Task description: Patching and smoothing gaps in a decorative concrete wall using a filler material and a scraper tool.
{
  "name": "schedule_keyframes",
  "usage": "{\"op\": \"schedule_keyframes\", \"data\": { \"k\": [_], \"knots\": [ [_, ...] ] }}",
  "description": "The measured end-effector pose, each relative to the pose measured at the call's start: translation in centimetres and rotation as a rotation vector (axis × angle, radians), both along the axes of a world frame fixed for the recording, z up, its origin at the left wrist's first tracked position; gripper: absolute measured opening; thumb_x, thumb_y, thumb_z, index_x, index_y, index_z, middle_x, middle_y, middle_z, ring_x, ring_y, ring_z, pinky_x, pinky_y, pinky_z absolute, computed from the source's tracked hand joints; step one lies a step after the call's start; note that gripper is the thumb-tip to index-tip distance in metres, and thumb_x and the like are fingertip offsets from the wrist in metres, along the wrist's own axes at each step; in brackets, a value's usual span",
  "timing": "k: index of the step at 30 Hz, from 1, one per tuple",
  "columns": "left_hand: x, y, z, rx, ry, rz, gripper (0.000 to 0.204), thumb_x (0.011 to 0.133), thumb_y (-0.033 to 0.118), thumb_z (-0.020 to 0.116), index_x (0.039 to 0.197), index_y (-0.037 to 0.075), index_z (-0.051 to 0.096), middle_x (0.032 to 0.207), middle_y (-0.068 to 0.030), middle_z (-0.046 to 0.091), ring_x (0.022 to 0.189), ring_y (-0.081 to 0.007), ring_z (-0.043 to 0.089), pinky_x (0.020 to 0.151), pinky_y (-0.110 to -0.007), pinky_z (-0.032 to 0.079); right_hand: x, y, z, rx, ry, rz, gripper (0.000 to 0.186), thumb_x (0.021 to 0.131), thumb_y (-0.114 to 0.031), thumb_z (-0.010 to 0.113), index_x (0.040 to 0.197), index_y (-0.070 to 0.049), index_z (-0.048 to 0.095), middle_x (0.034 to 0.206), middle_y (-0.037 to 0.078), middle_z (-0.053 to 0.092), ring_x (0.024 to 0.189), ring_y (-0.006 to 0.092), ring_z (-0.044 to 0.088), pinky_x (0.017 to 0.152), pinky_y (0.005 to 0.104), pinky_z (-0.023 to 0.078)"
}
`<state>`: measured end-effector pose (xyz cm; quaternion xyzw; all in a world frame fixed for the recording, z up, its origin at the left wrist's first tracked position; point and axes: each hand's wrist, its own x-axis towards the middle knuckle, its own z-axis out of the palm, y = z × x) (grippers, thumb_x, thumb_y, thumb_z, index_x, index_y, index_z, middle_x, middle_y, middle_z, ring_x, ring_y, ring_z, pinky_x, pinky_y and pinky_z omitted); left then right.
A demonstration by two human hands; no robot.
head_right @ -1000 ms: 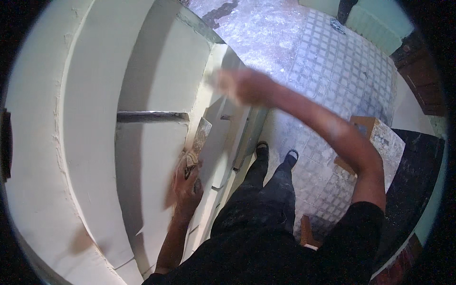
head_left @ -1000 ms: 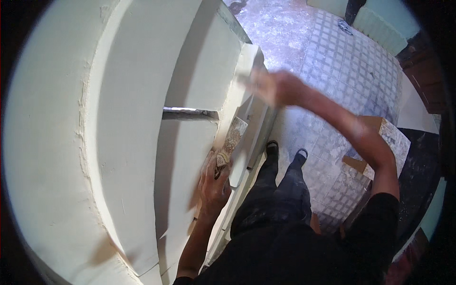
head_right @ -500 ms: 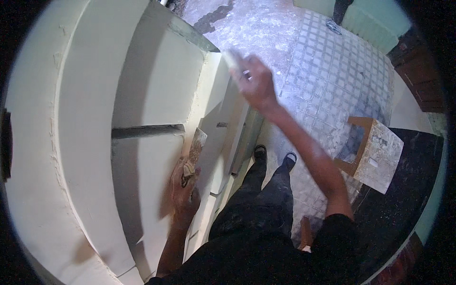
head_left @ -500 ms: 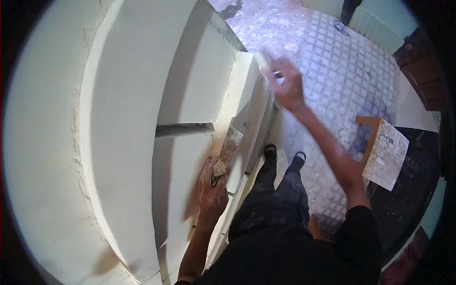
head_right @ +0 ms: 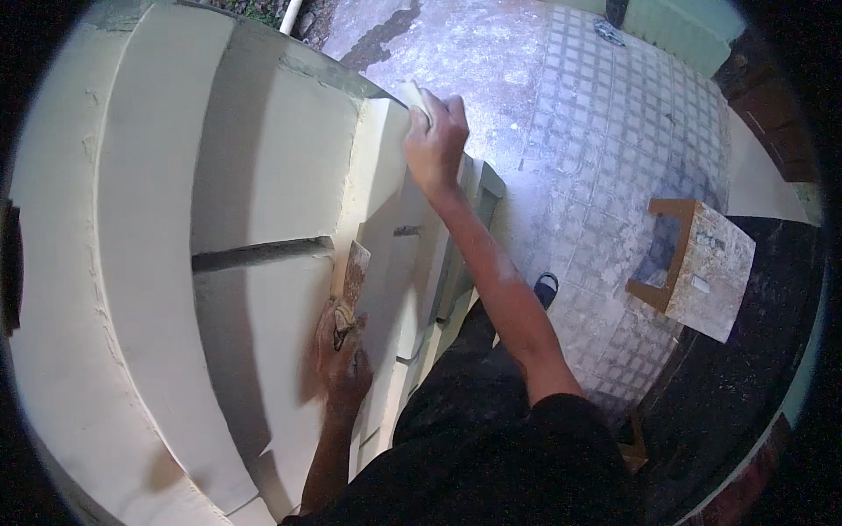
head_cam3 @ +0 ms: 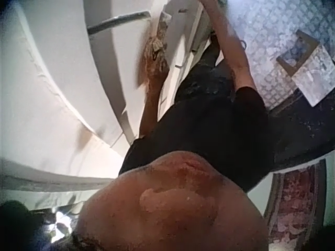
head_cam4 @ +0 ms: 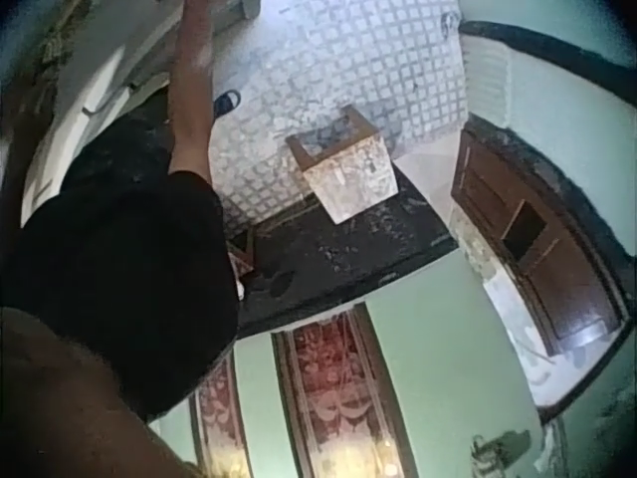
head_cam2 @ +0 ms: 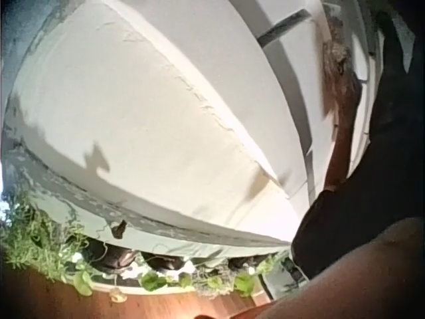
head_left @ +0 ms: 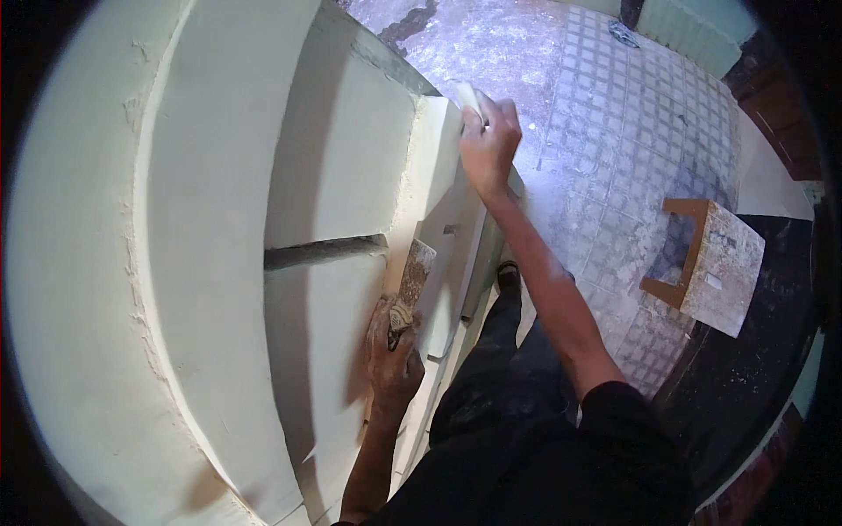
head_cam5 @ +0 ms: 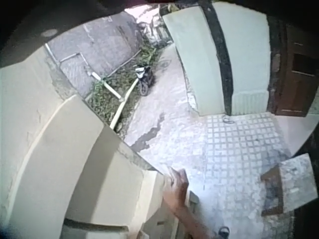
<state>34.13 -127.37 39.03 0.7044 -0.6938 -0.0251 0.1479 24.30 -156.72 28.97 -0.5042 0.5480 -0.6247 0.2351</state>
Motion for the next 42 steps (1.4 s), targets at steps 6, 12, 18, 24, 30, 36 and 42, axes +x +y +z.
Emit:
{"op": "schedule_keyframes", "data": {
  "k": [6,12,18,24,30,36,42],
  "knots": [
    [0.6,0.7,0.8,-0.037,-0.003,-0.001,0.043,0.072,-0.010,0.055,0.108,0.007,0.070,0.133,-0.0224,0.051,0.126,-0.0403,0.051,0.105,-0.047,0.043,1.2,6.7,-0.9,-0.068,0.013,0.126,0.027,0.085,-0.005,0.063,0.111,0.001,0.067,0.084,0.016,0.055,0.075,0.0313,0.056,0.069,0.0396,0.045],
    [0.5,1.1,-0.1,-0.011,0.143,-0.005,0.046,0.070,-0.009,0.057,0.111,0.007,0.069,0.132,-0.0241,0.051,0.118,-0.0411,0.056,0.096,-0.046,0.049,-1.2,2.3,-0.4,0.169,-0.096,0.093,0.024,0.085,-0.008,0.065,0.108,0.000,0.068,0.083,0.015,0.058,0.074,0.0311,0.058,0.069,0.0403,0.047],
    [-1.0,2.2,-0.1,-0.213,0.314,0.095,0.043,0.072,-0.007,0.058,0.110,0.008,0.071,0.112,-0.0228,0.061,0.098,-0.0379,0.064,0.081,-0.041,0.054,-7.6,9.3,3.5,0.205,-0.174,0.384,0.015,0.087,-0.009,0.067,0.097,0.003,0.067,0.084,0.005,0.061,0.075,0.0116,0.057,0.068,0.0284,0.047],
    [-8.2,-2.4,2.1,-0.277,0.858,0.092,0.025,0.082,0.012,0.065,0.104,0.003,0.070,0.109,-0.0188,0.062,0.108,-0.0357,0.059,0.096,-0.040,0.044,-12.7,21.0,8.6,0.253,-0.410,0.574,0.019,0.086,-0.004,0.065,0.104,0.004,0.063,0.088,0.003,0.058,0.079,0.0107,0.058,0.071,0.0256,0.048],
    [-12.9,-4.7,1.1,0.064,1.022,0.000,0.031,0.092,0.028,0.064,0.100,-0.001,0.064,0.094,-0.0130,0.063,0.087,-0.0224,0.061,0.079,-0.034,0.047,-15.5,23.0,10.7,0.051,-0.054,0.545,0.028,0.079,-0.001,0.065,0.107,0.001,0.067,0.094,0.012,0.068,0.085,0.0187,0.066,0.073,0.0316,0.053],
    [-12.5,-4.6,3.3,0.091,1.162,0.225,0.036,0.101,0.033,0.052,0.097,-0.001,0.063,0.073,-0.0023,0.057,0.067,-0.0102,0.051,0.062,-0.028,0.042,-17.9,20.5,10.8,0.264,-0.408,0.671,0.031,0.090,-0.008,0.056,0.116,0.007,0.063,0.101,0.014,0.069,0.091,0.0181,0.066,0.086,0.0291,0.050],
    [-11.7,-2.9,0.6,-0.072,1.412,0.034,0.036,0.101,0.035,0.049,0.096,0.001,0.061,0.081,-0.0019,0.058,0.075,-0.0083,0.053,0.067,-0.026,0.041,-13.9,19.1,12.1,0.625,-0.723,1.004,0.038,0.101,-0.022,0.051,0.127,0.004,0.058,0.086,0.006,0.068,0.083,0.0091,0.062,0.077,0.0245,0.048]
  ]
}}
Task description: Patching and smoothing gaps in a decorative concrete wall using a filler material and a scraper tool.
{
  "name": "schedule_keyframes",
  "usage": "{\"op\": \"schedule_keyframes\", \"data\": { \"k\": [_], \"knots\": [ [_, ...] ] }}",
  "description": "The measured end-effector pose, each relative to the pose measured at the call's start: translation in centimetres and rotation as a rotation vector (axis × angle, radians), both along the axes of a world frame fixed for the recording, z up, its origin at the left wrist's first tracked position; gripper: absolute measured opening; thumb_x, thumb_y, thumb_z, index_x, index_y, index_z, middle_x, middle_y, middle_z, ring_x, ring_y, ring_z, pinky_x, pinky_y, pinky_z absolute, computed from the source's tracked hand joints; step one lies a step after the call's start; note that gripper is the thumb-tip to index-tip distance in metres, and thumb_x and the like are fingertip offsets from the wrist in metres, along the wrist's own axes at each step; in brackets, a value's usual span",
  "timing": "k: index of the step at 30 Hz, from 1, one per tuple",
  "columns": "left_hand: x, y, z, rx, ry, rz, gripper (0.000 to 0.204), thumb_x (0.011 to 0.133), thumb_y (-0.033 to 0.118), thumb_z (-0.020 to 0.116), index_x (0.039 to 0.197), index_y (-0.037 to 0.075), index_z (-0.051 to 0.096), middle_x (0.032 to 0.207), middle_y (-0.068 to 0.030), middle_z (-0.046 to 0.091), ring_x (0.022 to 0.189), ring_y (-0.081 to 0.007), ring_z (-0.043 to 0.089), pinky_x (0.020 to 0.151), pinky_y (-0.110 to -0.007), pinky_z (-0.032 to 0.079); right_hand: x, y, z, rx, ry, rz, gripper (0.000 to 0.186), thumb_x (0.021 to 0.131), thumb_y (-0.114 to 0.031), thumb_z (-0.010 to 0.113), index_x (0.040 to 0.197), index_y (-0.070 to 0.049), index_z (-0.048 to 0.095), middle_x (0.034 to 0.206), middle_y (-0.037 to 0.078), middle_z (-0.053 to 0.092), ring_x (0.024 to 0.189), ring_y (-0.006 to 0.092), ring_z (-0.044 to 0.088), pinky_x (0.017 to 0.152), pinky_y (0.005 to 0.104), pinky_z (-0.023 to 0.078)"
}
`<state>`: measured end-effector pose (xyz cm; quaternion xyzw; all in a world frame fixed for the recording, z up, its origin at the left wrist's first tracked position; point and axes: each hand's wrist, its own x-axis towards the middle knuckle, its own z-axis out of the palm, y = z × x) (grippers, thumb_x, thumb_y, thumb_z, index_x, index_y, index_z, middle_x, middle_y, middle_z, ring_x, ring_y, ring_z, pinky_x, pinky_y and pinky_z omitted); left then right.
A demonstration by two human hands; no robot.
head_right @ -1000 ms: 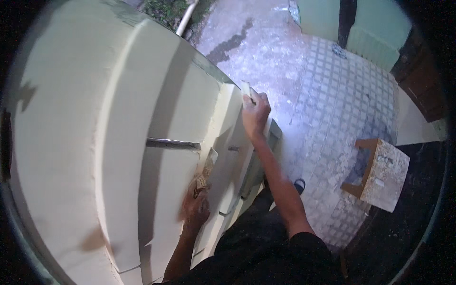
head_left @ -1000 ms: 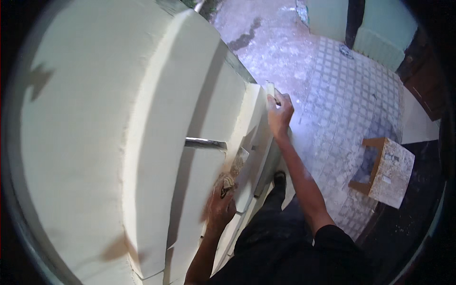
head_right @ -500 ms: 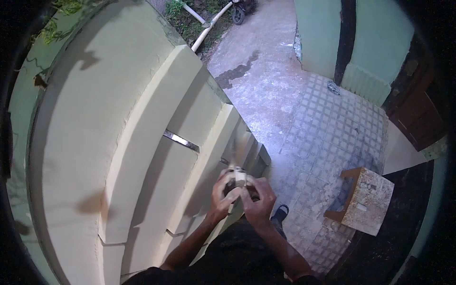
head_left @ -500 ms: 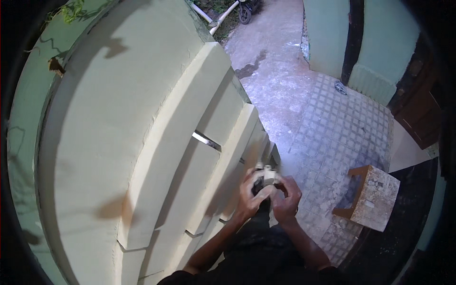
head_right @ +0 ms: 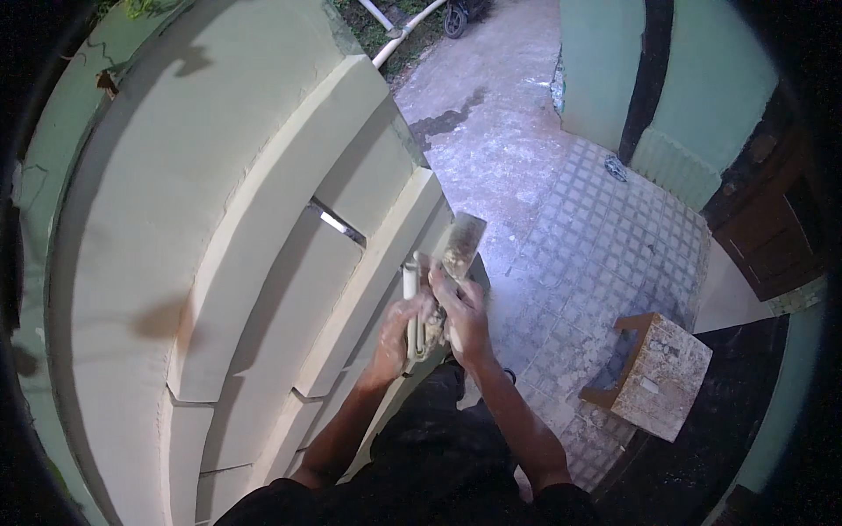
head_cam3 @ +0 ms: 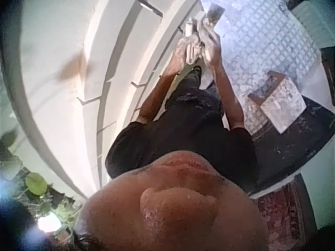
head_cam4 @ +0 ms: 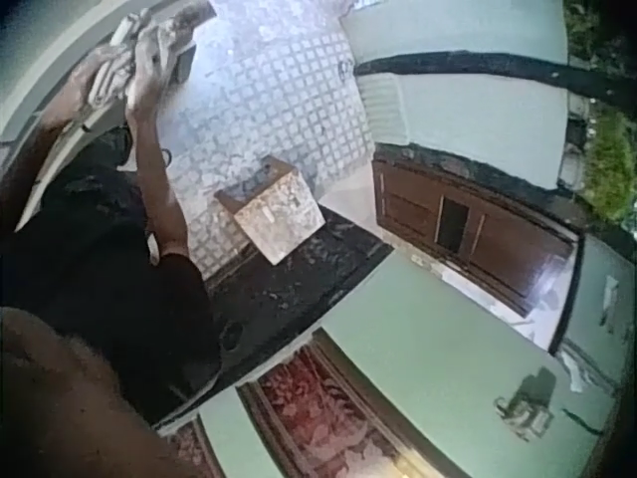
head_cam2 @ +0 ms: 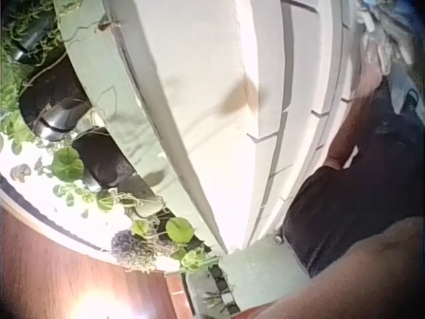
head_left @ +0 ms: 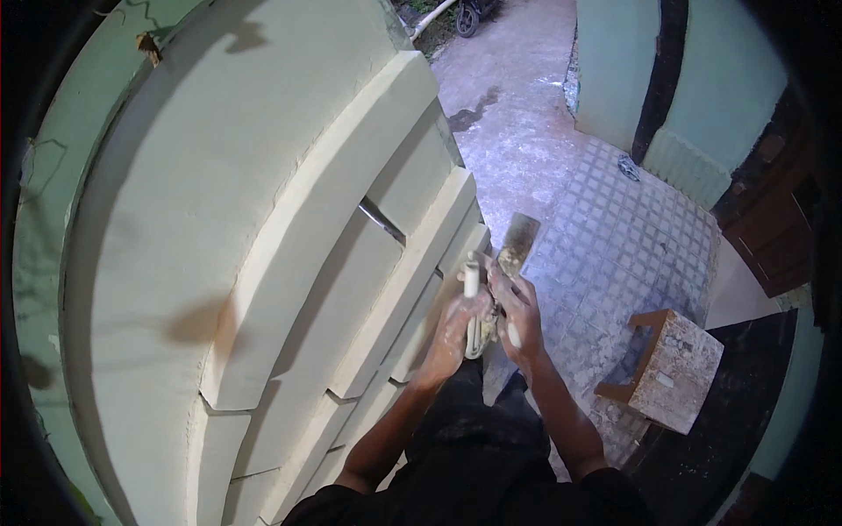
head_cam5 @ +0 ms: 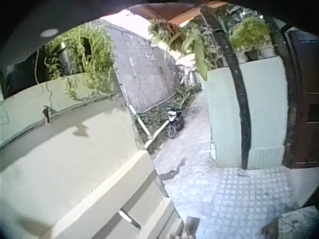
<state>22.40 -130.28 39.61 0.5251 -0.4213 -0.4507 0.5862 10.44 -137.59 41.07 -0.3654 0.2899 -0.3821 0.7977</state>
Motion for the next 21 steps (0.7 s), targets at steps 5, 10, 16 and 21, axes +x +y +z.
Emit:
{"op": "schedule_keyframes", "data": {
  "k": [5,10,16,21],
  "knots": [
    [2.0,-0.6,3.8,0.214,-0.053,-0.084,0.033,0.100,0.028,0.050,0.108,-0.001,0.063,0.089,-0.0052,0.059,0.090,-0.0122,0.055,0.086,-0.027,0.044,2.1,-1.5,2.3,-0.274,0.130,-0.179,0.043,0.103,-0.031,0.047,0.131,0.001,0.056,0.089,0.003,0.066,0.071,0.0062,0.055,0.066,0.0227,0.046],
    [2.2,-1.6,7.3,-0.005,-0.271,0.115,0.021,0.097,0.018,0.058,0.102,-0.002,0.063,0.086,-0.0013,0.061,0.078,-0.0072,0.053,0.067,-0.029,0.043,1.8,-4.8,3.8,-0.344,0.296,-0.299,0.049,0.104,-0.034,0.043,0.144,-0.005,0.043,0.078,0.003,0.060,0.058,0.0071,0.051,0.050,0.0262,0.047],
    [3.5,-3.2,9.9,-0.001,-0.209,0.087,0.020,0.097,0.018,0.059,0.098,-0.002,0.063,0.067,0.0012,0.055,0.060,-0.0058,0.048,0.054,-0.024,0.039,3.9,-5.6,9.2,-0.382,0.414,-0.149,0.069,0.092,-0.019,0.049,0.153,-0.005,0.021,0.095,0.014,0.065,0.061,0.0104,0.053,0.056,0.0276,0.050],
    [4.5,-4.2,11.1,-0.171,-0.174,0.204,0.028,0.100,0.023,0.055,0.101,-0.004,0.057,0.086,-0.0079,0.061,0.078,-0.0124,0.058,0.067,-0.028,0.048,7.6,-7.8,13.1,-0.751,0.491,-0.349,0.061,0.094,-0.021,0.050,0.150,-0.003,0.032,0.096,0.011,0.062,0.071,0.0128,0.058,0.062,0.0276,0.050]
  ]
}}
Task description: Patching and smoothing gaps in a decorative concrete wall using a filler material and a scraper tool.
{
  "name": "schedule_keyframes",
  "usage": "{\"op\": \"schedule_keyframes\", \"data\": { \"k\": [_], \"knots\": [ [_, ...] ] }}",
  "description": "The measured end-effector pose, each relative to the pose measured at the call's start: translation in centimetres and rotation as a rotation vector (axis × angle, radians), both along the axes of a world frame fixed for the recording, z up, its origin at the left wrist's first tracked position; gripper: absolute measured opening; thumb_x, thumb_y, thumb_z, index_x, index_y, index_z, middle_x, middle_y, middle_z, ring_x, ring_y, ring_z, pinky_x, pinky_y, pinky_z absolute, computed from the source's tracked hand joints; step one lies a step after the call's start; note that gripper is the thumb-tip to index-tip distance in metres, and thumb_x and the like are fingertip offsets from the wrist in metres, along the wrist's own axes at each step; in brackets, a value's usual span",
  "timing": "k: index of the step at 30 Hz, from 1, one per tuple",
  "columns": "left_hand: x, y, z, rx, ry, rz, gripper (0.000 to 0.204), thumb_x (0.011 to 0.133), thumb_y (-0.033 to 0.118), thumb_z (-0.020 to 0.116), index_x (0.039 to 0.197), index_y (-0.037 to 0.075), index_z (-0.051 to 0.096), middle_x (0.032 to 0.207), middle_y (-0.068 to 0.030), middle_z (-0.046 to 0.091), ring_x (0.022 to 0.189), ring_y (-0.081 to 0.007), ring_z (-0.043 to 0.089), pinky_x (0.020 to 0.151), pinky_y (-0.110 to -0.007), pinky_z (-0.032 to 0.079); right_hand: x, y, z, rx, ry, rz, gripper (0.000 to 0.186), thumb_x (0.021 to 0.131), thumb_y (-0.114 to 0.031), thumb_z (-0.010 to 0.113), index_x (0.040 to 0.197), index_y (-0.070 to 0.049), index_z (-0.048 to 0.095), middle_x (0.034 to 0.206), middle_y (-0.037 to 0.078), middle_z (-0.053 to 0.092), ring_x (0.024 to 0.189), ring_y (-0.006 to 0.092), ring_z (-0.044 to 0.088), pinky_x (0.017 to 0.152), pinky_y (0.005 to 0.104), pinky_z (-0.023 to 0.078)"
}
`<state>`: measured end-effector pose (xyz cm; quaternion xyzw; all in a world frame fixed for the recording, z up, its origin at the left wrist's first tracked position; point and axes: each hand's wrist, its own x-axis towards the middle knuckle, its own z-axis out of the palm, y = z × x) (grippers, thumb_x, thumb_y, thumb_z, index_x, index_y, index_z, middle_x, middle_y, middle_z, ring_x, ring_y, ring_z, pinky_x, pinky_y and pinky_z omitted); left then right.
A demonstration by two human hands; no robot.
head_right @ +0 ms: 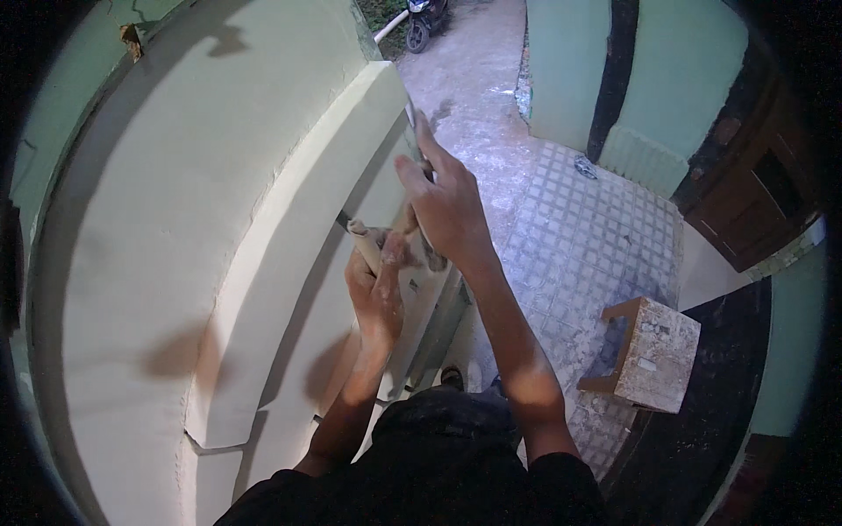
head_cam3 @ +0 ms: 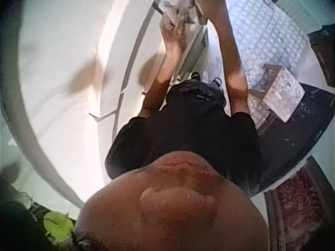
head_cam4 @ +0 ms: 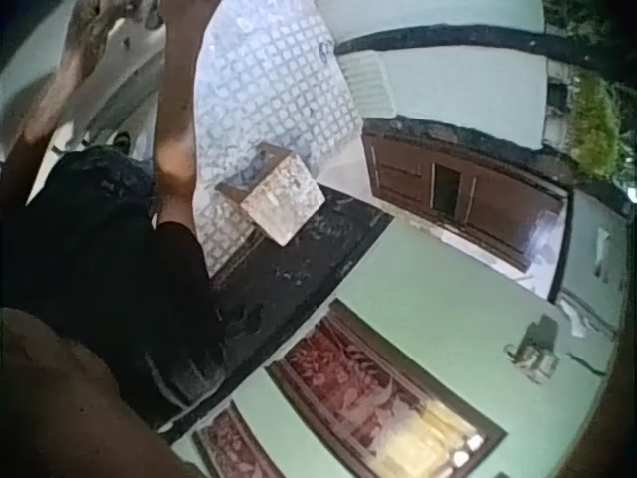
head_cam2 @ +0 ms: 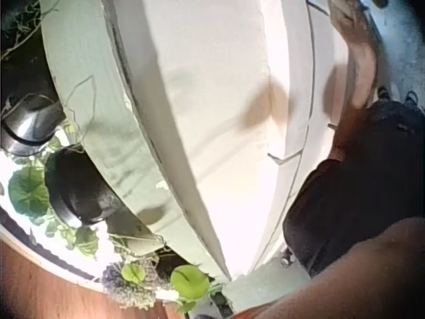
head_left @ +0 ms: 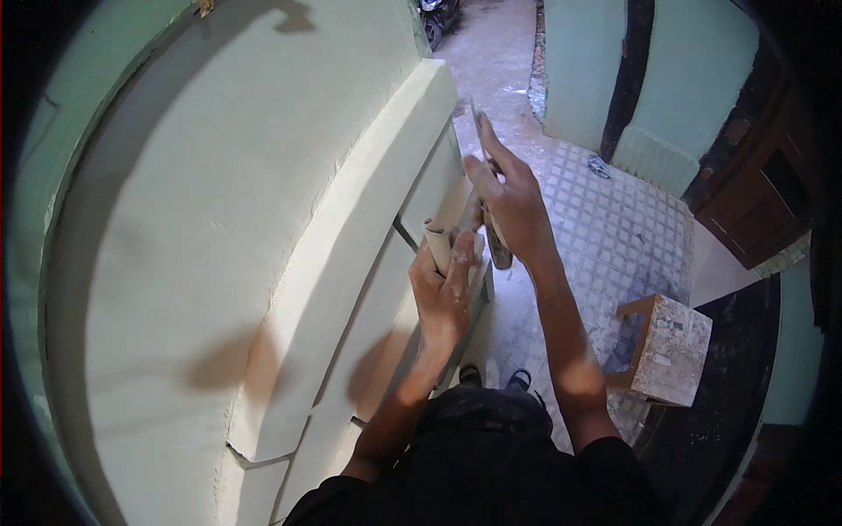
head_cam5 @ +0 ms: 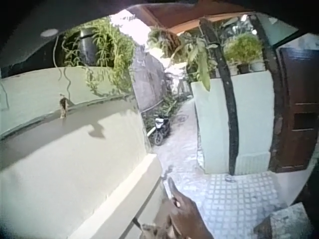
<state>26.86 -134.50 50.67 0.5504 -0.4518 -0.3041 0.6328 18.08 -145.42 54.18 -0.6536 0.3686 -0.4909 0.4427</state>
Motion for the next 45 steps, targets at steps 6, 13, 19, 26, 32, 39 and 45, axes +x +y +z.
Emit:
{"op": "schedule_keyframes", "data": {
  "k": [6,13,19,26,32,39,45],
  "knots": [
    [-0.9,-1.0,2.2,-0.303,0.126,-0.036,0.044,0.102,0.020,0.047,0.133,-0.010,0.043,0.134,-0.0256,0.049,0.124,-0.0304,0.053,0.098,-0.039,0.049,2.4,-1.4,3.3,0.016,0.106,0.014,0.060,0.096,-0.028,0.045,0.145,0.006,0.035,0.142,0.026,0.048,0.129,0.0299,0.049,0.107,0.0328,0.034],
    [-0.1,-1.6,3.6,-0.317,0.012,-0.040,0.051,0.102,0.017,0.045,0.143,-0.011,0.032,0.145,-0.0268,0.040,0.132,-0.0325,0.045,0.107,-0.042,0.041,4.5,-2.5,1.9,-0.128,0.081,-0.053,0.057,0.100,-0.029,0.036,0.139,0.013,0.037,0.135,0.033,0.046,0.126,0.0450,0.045,0.109,0.0459,0.033],
    [1.2,-2.5,2.7,-0.364,-0.163,-0.020,0.050,0.098,0.009,0.053,0.141,-0.011,0.037,0.146,-0.0246,0.042,0.134,-0.0298,0.043,0.108,-0.037,0.036,5.2,-2.0,2.5,-0.066,0.043,-0.093,0.053,0.099,-0.028,0.044,0.135,0.012,0.044,0.133,0.030,0.052,0.128,0.0381,0.048,0.108,0.0375,0.035],
    [1.0,-3.5,3.7,-0.389,-0.264,0.024,0.048,0.095,0.008,0.052,0.138,-0.012,0.041,0.143,-0.0291,0.044,0.132,-0.0358,0.046,0.107,-0.040,0.039,4.7,-4.3,3.6,-0.387,0.243,-0.127,0.036,0.098,-0.025,0.043,0.101,0.009,0.054,0.103,0.032,0.058,0.101,0.0428,0.057,0.091,0.0430,0.043],
    [0.7,-3.2,2.9,-0.444,-0.355,0.056,0.045,0.095,0.010,0.052,0.136,-0.010,0.046,0.142,-0.0299,0.044,0.132,-0.0376,0.046,0.105,-0.041,0.040,5.0,-3.9,2.4,-0.031,0.080,-0.017,0.042,0.096,-0.027,0.044,0.117,0.008,0.054,0.120,0.032,0.056,0.114,0.0477,0.053,0.104,0.0498,0.038],
    [1.1,-2.0,3.2,-0.420,-0.312,0.109,0.043,0.095,0.005,0.050,0.136,-0.009,0.046,0.144,-0.0274,0.043,0.132,-0.0342,0.046,0.106,-0.041,0.041,6.4,-2.1,2.5,-0.065,0.024,-0.132,0.049,0.097,-0.025,0.045,0.130,0.012,0.047,0.120,0.031,0.059,0.115,0.0370,0.058,0.101,0.0392,0.040],
    [1.1,-2.8,3.4,-0.400,-0.431,0.142,0.043,0.096,0.002,0.048,0.137,-0.009,0.045,0.143,-0.0243,0.046,0.131,-0.0296,0.047,0.108,-0.039,0.039,6.4,-4.5,3.5,0.001,0.048,-0.078,0.048,0.096,-0.029,0.043,0.119,0.012,0.053,0.122,0.036,0.054,0.118,0.0492,0.050,0.104,0.0479,0.038]
  ]
}}
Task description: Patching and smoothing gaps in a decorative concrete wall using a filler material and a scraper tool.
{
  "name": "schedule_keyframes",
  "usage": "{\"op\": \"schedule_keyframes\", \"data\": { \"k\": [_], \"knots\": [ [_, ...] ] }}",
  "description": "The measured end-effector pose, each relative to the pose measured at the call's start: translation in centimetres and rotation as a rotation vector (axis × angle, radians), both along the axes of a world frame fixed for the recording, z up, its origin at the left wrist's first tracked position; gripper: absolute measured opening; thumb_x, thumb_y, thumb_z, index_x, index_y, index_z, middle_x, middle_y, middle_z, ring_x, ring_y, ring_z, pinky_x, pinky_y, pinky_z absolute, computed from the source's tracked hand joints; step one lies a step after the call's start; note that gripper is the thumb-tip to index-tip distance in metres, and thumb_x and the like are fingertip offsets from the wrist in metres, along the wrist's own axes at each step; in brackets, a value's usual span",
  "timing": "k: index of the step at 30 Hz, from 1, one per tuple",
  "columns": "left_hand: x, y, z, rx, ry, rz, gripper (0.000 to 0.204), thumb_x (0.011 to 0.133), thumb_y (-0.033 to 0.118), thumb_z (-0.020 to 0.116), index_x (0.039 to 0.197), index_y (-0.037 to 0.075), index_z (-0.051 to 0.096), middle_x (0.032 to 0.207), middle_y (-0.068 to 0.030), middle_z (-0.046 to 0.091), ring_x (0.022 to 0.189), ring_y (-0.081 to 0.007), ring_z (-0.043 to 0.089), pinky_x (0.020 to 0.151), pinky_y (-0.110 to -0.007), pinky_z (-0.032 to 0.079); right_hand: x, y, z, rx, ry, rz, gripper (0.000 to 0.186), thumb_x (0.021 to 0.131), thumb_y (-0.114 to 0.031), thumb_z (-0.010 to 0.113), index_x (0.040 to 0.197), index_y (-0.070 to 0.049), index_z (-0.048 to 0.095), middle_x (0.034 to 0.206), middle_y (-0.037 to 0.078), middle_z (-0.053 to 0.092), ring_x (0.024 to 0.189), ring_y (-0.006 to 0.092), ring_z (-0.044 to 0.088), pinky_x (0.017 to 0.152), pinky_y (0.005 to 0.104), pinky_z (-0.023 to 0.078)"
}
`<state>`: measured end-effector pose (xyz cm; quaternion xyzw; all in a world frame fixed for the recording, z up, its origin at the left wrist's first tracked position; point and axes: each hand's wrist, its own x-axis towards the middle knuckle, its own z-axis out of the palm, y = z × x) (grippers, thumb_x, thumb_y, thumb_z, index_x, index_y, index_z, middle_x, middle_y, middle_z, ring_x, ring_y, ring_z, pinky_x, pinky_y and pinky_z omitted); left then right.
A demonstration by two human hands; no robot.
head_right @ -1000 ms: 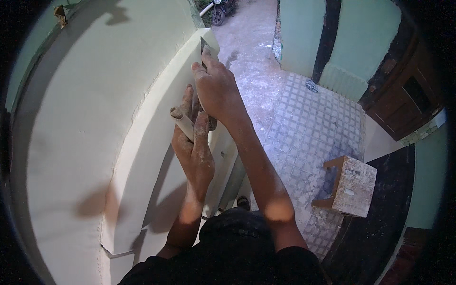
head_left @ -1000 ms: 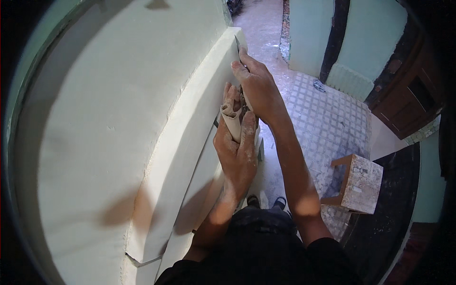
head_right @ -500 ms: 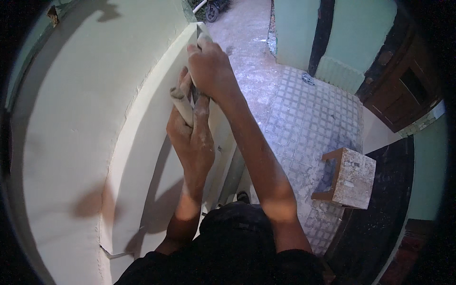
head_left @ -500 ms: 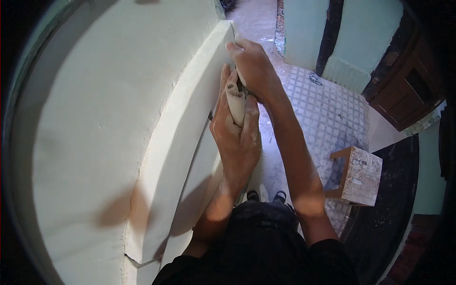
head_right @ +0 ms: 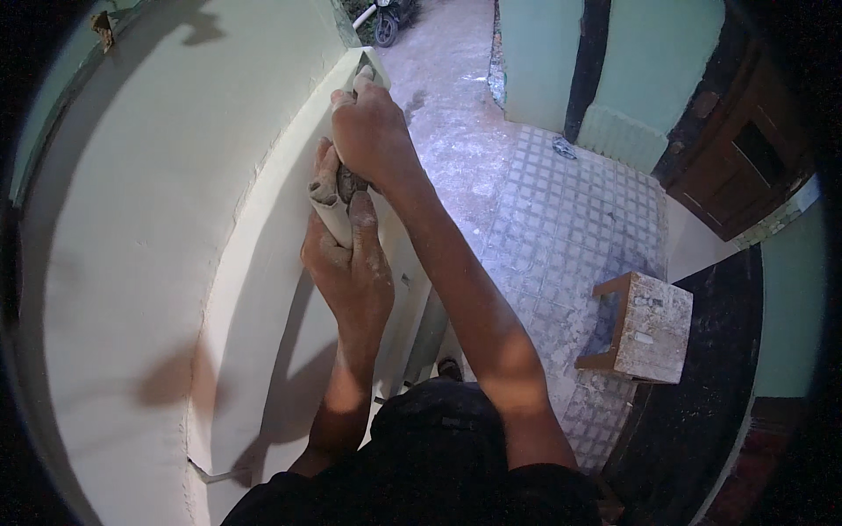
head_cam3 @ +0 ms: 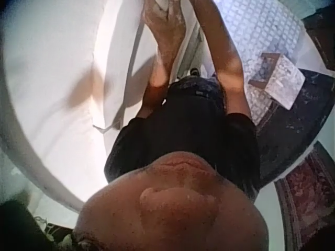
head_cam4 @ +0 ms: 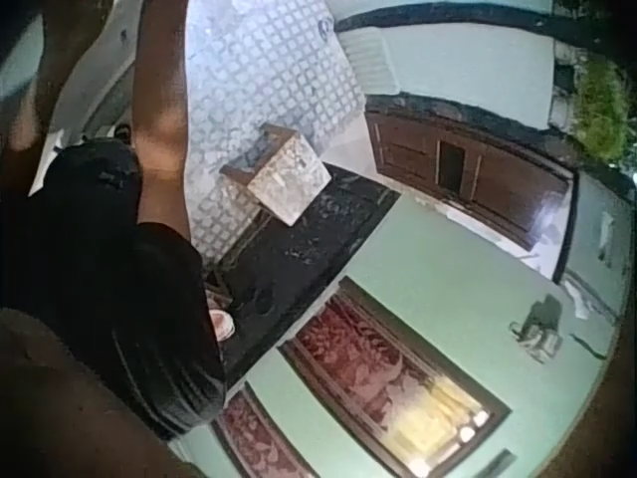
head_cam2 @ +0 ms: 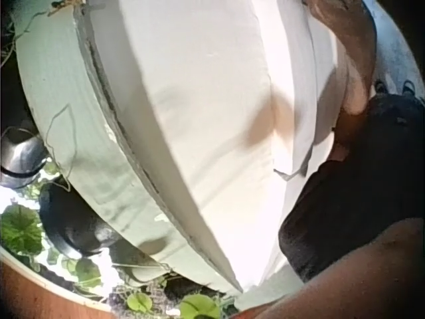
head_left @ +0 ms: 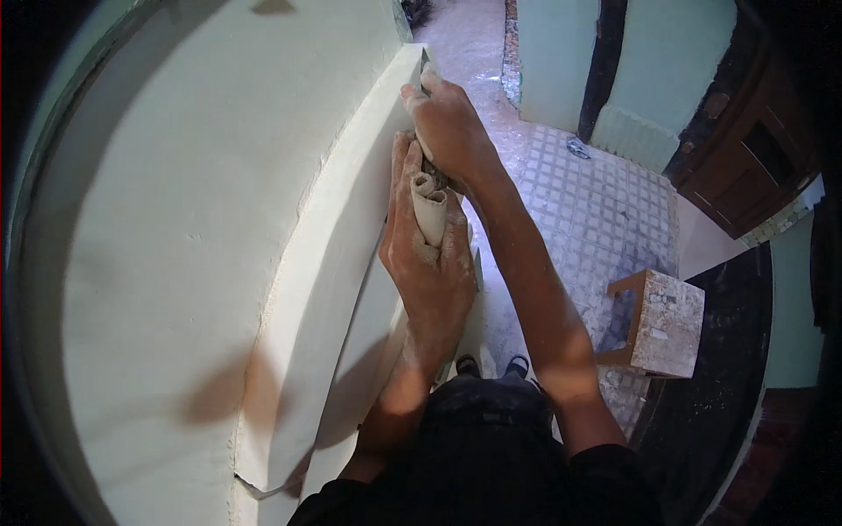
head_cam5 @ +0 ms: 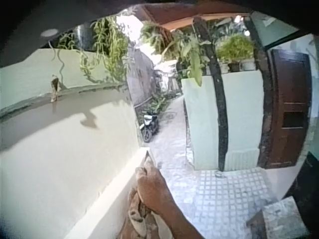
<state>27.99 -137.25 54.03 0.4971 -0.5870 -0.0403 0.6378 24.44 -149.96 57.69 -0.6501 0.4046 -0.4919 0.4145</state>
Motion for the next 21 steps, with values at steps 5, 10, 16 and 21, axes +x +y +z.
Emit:
{"op": "schedule_keyframes", "data": {
  "k": [5,10,16,21],
  "knots": [
    [-0.9,-0.1,0.7,0.013,0.019,-0.069,0.043,0.096,0.002,0.048,0.138,-0.008,0.045,0.142,-0.0242,0.048,0.131,-0.0291,0.048,0.107,-0.038,0.038,-0.6,-3.9,-0.9,-0.014,0.011,0.051,0.046,0.095,-0.028,0.044,0.117,0.010,0.055,0.120,0.037,0.054,0.116,0.0492,0.051,0.103,0.0481,0.039],
    [-0.6,0.6,-0.2,-0.008,-0.046,-0.066,0.052,0.087,-0.003,0.053,0.138,-0.008,0.042,0.143,-0.0296,0.043,0.134,-0.0436,0.042,0.109,-0.043,0.036,-0.7,-1.3,-1.7,0.086,-0.106,0.029,0.046,0.096,-0.028,0.044,0.123,0.008,0.052,0.124,0.036,0.052,0.119,0.0487,0.049,0.106,0.0468,0.036],
    [-1.1,2.5,1.0,0.002,-0.012,-0.101,0.058,0.084,-0.005,0.053,0.141,-0.007,0.040,0.145,-0.0292,0.040,0.134,-0.0430,0.041,0.109,-0.043,0.036,-0.8,0.4,-2.4,-0.246,0.077,-0.111,0.036,0.097,-0.025,0.049,0.118,0.004,0.058,0.096,0.013,0.063,0.083,0.0211,0.060,0.082,0.0336,0.048],
    [-0.7,1.2,0.7,0.066,-0.019,-0.086,0.052,0.090,-0.001,0.052,0.140,-0.007,0.041,0.145,-0.0260,0.043,0.131,-0.0347,0.046,0.106,-0.039,0.039,-1.2,-2.4,-0.1,0.174,-0.207,0.106,0.032,0.097,-0.024,0.051,0.114,0.002,0.057,0.085,0.007,0.058,0.064,0.0162,0.057,0.062,0.0322,0.052]
  ]
}}
